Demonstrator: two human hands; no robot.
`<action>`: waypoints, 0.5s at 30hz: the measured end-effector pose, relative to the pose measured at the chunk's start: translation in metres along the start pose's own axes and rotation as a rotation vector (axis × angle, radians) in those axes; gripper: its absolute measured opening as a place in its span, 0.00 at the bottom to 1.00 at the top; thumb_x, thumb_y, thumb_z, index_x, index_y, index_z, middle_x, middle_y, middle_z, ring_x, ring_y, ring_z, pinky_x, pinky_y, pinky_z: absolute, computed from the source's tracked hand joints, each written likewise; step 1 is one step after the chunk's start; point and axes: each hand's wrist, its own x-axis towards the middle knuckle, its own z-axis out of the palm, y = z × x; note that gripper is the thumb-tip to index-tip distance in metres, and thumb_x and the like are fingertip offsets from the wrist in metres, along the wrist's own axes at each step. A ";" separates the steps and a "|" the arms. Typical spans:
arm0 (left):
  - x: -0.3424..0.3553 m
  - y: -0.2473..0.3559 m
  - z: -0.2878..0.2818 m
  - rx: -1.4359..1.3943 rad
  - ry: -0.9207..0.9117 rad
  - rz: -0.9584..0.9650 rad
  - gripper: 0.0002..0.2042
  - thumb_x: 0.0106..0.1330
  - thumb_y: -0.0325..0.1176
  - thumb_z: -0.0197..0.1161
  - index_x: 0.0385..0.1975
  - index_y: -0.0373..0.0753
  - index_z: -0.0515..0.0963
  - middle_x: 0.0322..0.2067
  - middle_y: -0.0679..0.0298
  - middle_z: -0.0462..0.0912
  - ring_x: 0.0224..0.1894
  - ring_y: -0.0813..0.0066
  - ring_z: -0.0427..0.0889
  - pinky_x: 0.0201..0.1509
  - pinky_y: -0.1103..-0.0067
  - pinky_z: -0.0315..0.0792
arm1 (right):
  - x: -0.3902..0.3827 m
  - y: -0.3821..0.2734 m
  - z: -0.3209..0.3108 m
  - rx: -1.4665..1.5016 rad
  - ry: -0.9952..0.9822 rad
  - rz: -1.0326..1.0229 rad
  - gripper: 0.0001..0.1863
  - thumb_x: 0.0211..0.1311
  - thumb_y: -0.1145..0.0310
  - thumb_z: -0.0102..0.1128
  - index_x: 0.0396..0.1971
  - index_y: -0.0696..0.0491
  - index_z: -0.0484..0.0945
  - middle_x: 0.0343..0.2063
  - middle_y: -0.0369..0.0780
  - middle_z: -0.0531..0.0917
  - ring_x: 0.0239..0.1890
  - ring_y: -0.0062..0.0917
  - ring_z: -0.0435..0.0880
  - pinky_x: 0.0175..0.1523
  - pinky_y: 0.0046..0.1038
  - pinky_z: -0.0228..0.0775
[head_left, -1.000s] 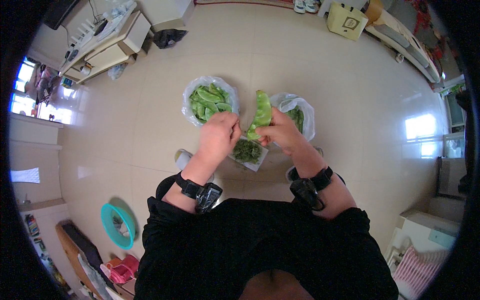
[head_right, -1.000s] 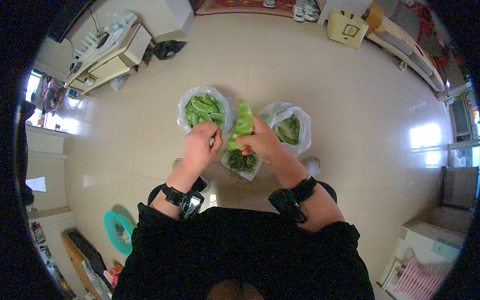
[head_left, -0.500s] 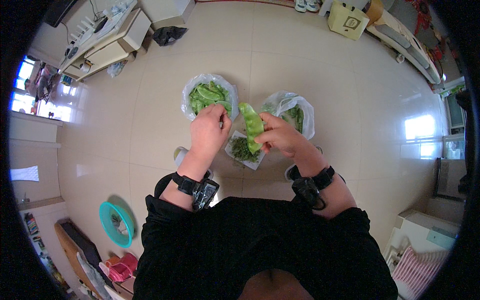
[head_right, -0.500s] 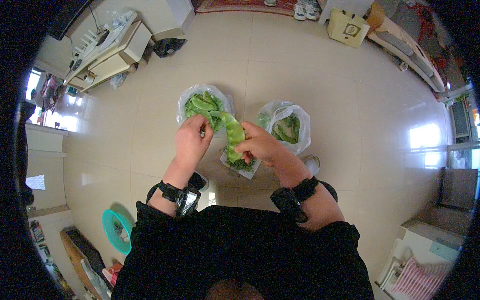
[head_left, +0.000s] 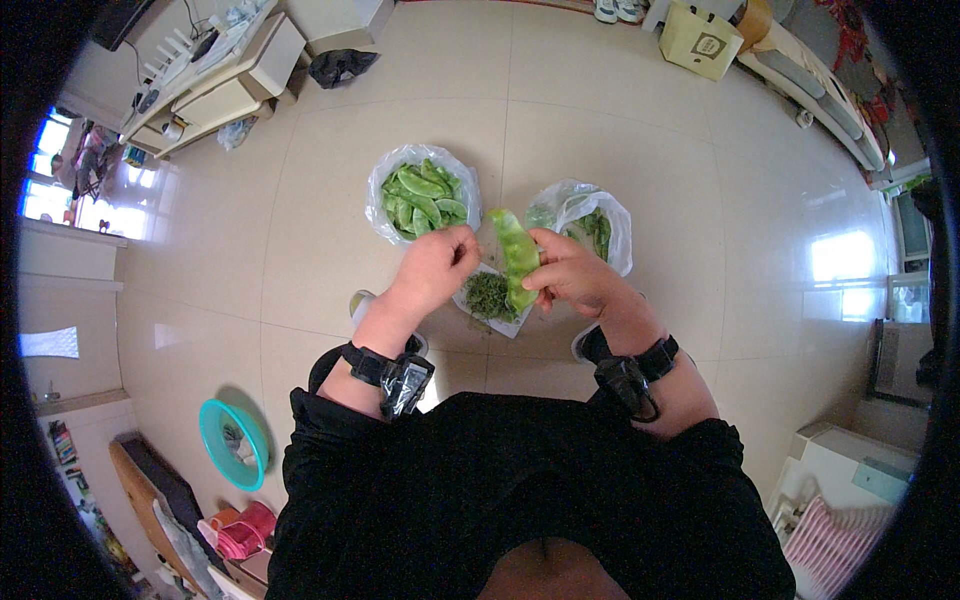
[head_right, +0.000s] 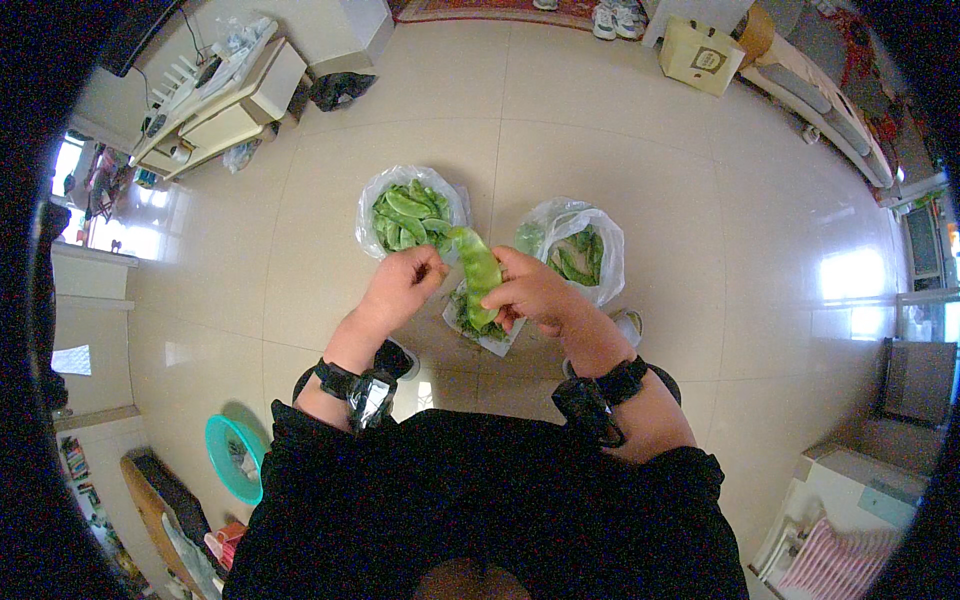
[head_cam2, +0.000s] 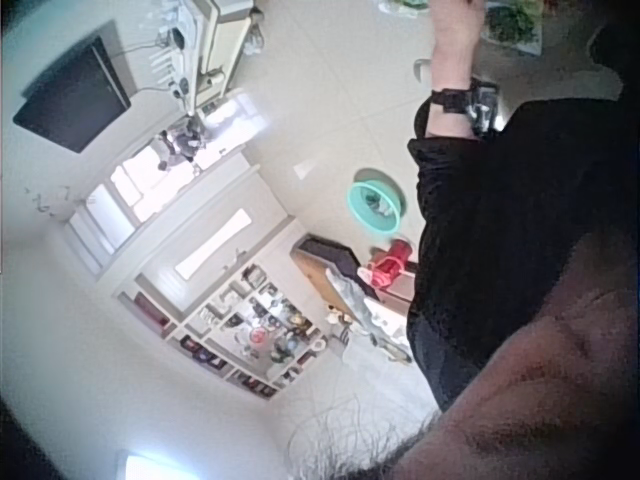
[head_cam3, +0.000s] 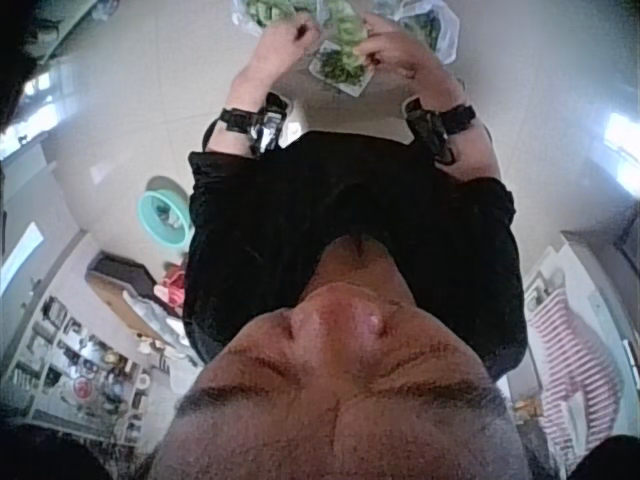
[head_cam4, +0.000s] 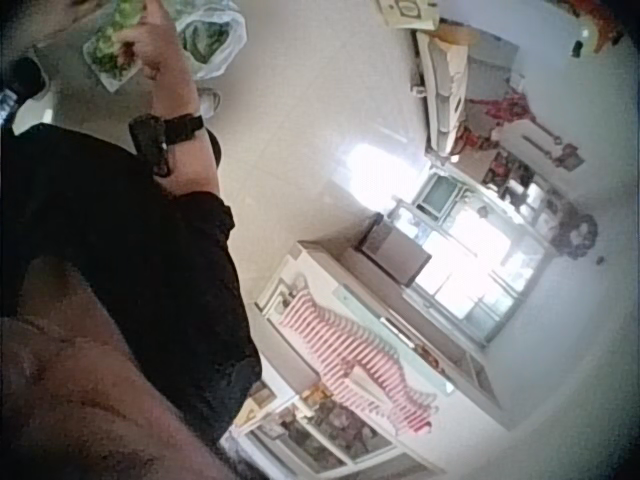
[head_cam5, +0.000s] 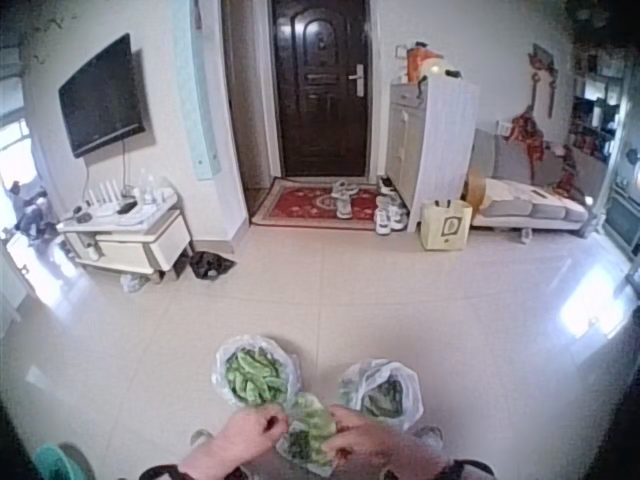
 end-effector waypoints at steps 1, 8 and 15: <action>-0.001 0.003 0.000 -0.022 -0.047 -0.010 0.06 0.64 0.30 0.61 0.31 0.34 0.76 0.25 0.54 0.80 0.26 0.61 0.80 0.32 0.71 0.73 | 0.000 0.000 0.000 0.002 0.000 -0.007 0.25 0.54 0.76 0.61 0.54 0.57 0.69 0.29 0.36 0.79 0.21 0.18 0.76 0.24 0.22 0.69; -0.002 0.018 0.008 -0.276 -0.026 0.051 0.04 0.67 0.29 0.62 0.35 0.36 0.78 0.28 0.68 0.78 0.27 0.82 0.72 0.30 0.81 0.68 | 0.000 0.000 -0.002 -0.007 0.038 -0.008 0.25 0.55 0.76 0.62 0.54 0.56 0.69 0.29 0.37 0.79 0.21 0.19 0.77 0.24 0.22 0.70; -0.001 0.019 0.010 -0.238 -0.059 0.111 0.03 0.66 0.28 0.62 0.34 0.37 0.77 0.29 0.67 0.76 0.28 0.81 0.72 0.31 0.81 0.67 | 0.008 0.011 -0.002 0.062 0.087 -0.049 0.19 0.60 0.70 0.64 0.50 0.56 0.72 0.32 0.37 0.80 0.29 0.20 0.80 0.32 0.25 0.74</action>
